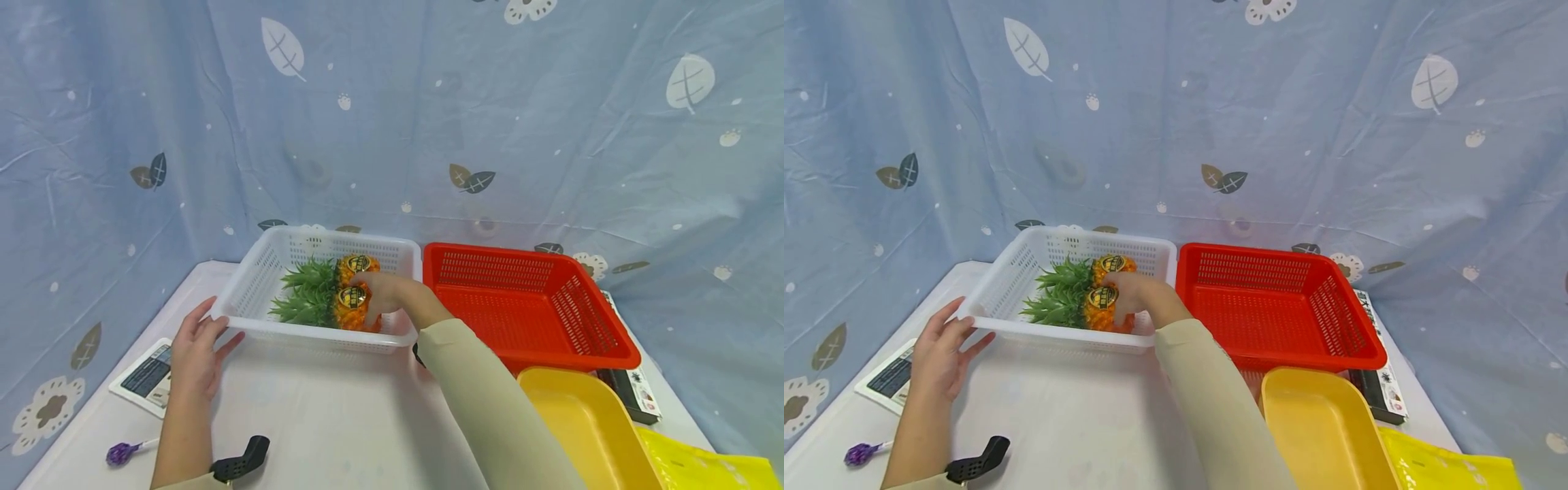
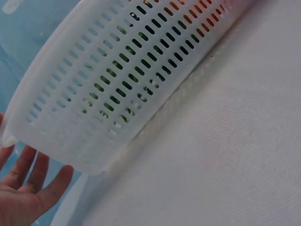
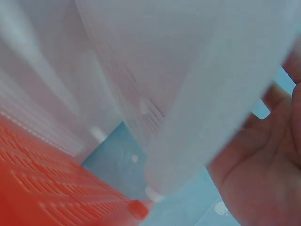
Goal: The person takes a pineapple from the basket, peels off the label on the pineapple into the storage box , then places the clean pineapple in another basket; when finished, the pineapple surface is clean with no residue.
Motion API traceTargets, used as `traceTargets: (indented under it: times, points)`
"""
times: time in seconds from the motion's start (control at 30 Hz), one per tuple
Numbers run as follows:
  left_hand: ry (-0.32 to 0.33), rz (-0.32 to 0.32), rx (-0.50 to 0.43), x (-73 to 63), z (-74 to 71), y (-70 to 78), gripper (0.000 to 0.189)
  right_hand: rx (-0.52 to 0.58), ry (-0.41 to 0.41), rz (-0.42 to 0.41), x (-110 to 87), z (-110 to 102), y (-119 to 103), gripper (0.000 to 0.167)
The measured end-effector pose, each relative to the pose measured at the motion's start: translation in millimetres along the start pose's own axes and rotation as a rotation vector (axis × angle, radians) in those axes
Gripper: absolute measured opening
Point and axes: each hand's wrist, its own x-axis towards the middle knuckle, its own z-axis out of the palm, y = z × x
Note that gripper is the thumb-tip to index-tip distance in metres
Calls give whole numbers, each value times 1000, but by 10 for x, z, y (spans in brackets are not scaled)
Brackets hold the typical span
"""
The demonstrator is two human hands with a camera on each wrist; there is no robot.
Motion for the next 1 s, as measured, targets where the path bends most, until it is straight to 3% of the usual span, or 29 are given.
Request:
traceTargets:
  times: [0.33,0.57,1.0]
  points:
    - [-3,14,-2,-32,-5,-21,54,41,40,-25,-11,4,80,73]
    - [-10,28,3,-20,-3,-22,54,112,54,16,-45,-7,100,73]
    - [-17,21,0,-15,-20,-13,55,168,83,-37,-123,-106,94,72]
